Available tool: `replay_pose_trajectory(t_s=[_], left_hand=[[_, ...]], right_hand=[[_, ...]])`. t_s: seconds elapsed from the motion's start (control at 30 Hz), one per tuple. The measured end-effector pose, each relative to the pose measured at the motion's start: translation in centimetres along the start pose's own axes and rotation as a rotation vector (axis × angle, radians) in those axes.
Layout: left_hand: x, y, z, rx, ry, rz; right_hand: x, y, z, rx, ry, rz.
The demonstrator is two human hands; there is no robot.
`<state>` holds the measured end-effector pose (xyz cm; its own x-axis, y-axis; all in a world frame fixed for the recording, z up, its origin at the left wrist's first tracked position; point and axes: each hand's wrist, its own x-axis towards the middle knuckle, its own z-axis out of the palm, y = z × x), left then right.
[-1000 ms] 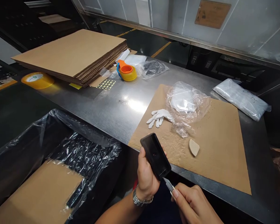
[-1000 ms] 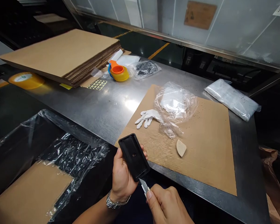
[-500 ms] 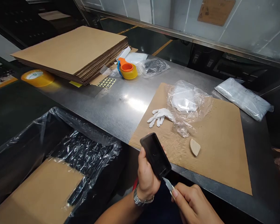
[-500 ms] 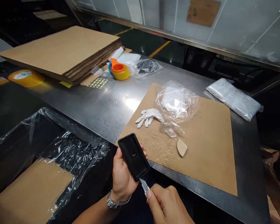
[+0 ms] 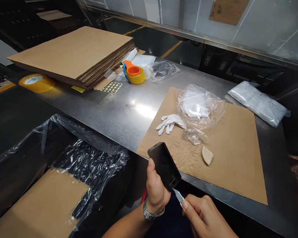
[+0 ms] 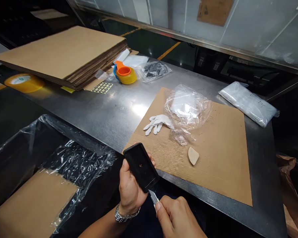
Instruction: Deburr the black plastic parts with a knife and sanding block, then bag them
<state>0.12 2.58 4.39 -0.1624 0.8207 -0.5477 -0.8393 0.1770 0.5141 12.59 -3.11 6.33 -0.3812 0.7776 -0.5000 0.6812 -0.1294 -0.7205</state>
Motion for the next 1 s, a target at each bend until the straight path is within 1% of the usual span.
replay_pose_trajectory(t_s=[0.17,0.4,0.5,0.6,0.67,0.7,0.77,0.83,0.93,1.0], left_hand=[[-0.12,-0.03,-0.14,-0.017,0.030,-0.027],[-0.07,-0.25,-0.17,-0.017,0.053,0.005],[-0.02,-0.47,-0.11,-0.039,0.081,0.062],[0.03,-0.68,-0.05,-0.056,0.064,0.151],[0.05,-0.74,0.00,-0.076,0.047,0.208],[0.06,-0.74,0.03,-0.087,0.040,0.230],[0.05,-0.69,0.08,-0.106,0.027,0.256],[0.04,-0.59,0.12,-0.119,0.015,0.264],[-0.01,-0.41,0.15,-0.128,0.028,0.285],[-0.07,-0.29,0.18,-0.134,0.033,0.306]], right_hand=[[0.11,-0.03,-0.05,0.081,-0.038,0.043],[0.05,-0.28,0.06,0.131,-0.069,0.111],[0.24,-0.25,0.15,0.186,-0.066,0.112],[0.46,-0.24,0.18,0.267,-0.078,0.085],[0.47,-0.25,0.13,0.277,-0.068,0.054],[0.40,-0.26,0.10,0.240,-0.027,0.025],[0.17,-0.27,0.03,0.072,0.132,-0.072],[-0.05,-0.25,0.03,-0.165,0.322,-0.219],[-0.08,-0.23,0.21,-0.488,0.590,-0.479],[0.07,-0.27,0.40,-0.684,0.742,-0.589]])
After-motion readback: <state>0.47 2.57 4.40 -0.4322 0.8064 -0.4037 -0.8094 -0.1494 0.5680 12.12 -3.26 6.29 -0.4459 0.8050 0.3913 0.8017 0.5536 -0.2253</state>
